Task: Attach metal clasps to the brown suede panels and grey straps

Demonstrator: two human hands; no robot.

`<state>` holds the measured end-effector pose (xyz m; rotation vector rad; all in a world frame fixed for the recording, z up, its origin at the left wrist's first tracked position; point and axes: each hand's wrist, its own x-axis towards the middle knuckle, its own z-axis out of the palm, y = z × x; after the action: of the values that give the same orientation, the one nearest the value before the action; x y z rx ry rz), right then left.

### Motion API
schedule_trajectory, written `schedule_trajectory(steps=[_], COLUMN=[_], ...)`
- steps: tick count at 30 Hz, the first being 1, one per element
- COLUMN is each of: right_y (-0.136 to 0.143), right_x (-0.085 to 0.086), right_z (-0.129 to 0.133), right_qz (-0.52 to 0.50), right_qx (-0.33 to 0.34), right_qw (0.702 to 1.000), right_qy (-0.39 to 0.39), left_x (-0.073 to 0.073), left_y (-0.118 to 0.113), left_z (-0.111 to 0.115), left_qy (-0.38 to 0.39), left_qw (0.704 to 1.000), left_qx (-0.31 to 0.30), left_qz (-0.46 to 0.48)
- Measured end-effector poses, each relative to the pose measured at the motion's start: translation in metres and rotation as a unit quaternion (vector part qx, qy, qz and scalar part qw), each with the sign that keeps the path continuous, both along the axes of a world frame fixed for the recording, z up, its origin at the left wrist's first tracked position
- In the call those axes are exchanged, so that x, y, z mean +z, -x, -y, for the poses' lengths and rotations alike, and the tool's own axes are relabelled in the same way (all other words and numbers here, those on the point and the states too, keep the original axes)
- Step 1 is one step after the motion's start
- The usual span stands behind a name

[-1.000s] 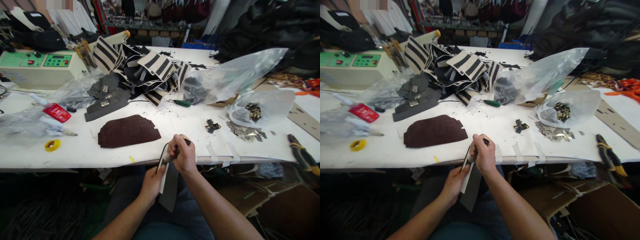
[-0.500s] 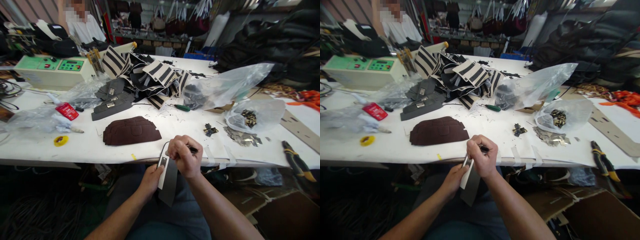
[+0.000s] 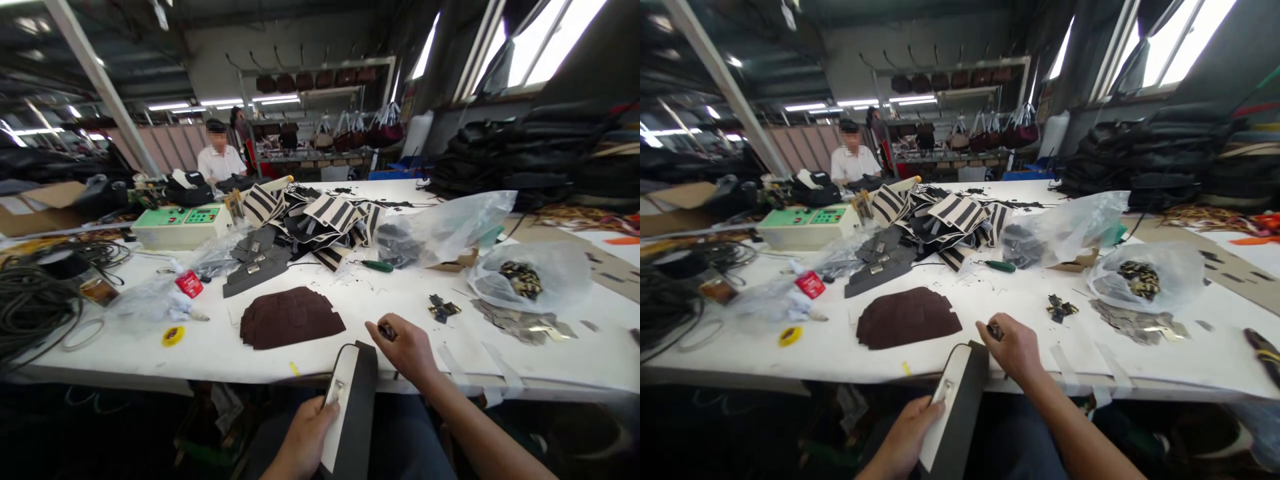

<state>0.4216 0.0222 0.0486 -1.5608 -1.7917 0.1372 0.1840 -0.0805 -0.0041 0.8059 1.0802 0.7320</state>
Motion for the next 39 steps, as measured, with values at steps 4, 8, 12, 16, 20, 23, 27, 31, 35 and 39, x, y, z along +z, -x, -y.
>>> schedule_trajectory(steps=[4, 8, 12, 16, 20, 23, 27, 31, 35, 39], right_y=[-0.041, -0.052, -0.053, -0.054, -0.054, -0.053, -0.05, -0.051, -0.052, -0.052], right_x=[-0.031, -0.052, -0.054, -0.053, -0.053, -0.05, -0.045, -0.043, -0.041, -0.041], right_z=[-0.025, -0.027, -0.024, -0.026, -0.027, -0.025, -0.021, -0.016, -0.013, -0.009], right_qz=[0.178, 0.196, 0.188, 0.18, 0.175, 0.169, 0.153, 0.138, 0.114, 0.063], right_qx=[-0.01, -0.033, -0.039, -0.035, -0.033, -0.022, -0.008, 0.018, 0.035, 0.044], right_qw=[0.984, 0.977, 0.977, 0.98, 0.982, 0.983, 0.984, 0.985, 0.987, 0.991], right_qy=[0.006, -0.076, -0.098, -0.082, -0.069, -0.073, -0.087, -0.101, -0.105, -0.114], left_x=[0.042, 0.107, 0.158, 0.176, 0.14, 0.094, 0.056, 0.053, 0.068, 0.082], left_y=[0.047, 0.099, 0.149, 0.172, 0.152, 0.123, 0.098, 0.092, 0.087, 0.073], left_z=[-0.027, -0.102, -0.202, -0.271, -0.253, -0.199, -0.145, -0.141, -0.143, -0.129], left_qy=[-0.052, -0.219, -0.272, -0.335, -0.42, -0.472, -0.473, -0.444, -0.452, -0.346], left_qw=[0.997, 0.916, 0.84, 0.745, 0.689, 0.676, 0.648, 0.647, 0.682, 0.833], left_qx=[0.013, -0.005, 0.03, 0.119, 0.098, -0.019, -0.087, -0.057, -0.053, -0.083], left_qz=[-0.058, -0.335, -0.468, -0.564, -0.583, -0.565, -0.591, -0.617, -0.572, -0.423])
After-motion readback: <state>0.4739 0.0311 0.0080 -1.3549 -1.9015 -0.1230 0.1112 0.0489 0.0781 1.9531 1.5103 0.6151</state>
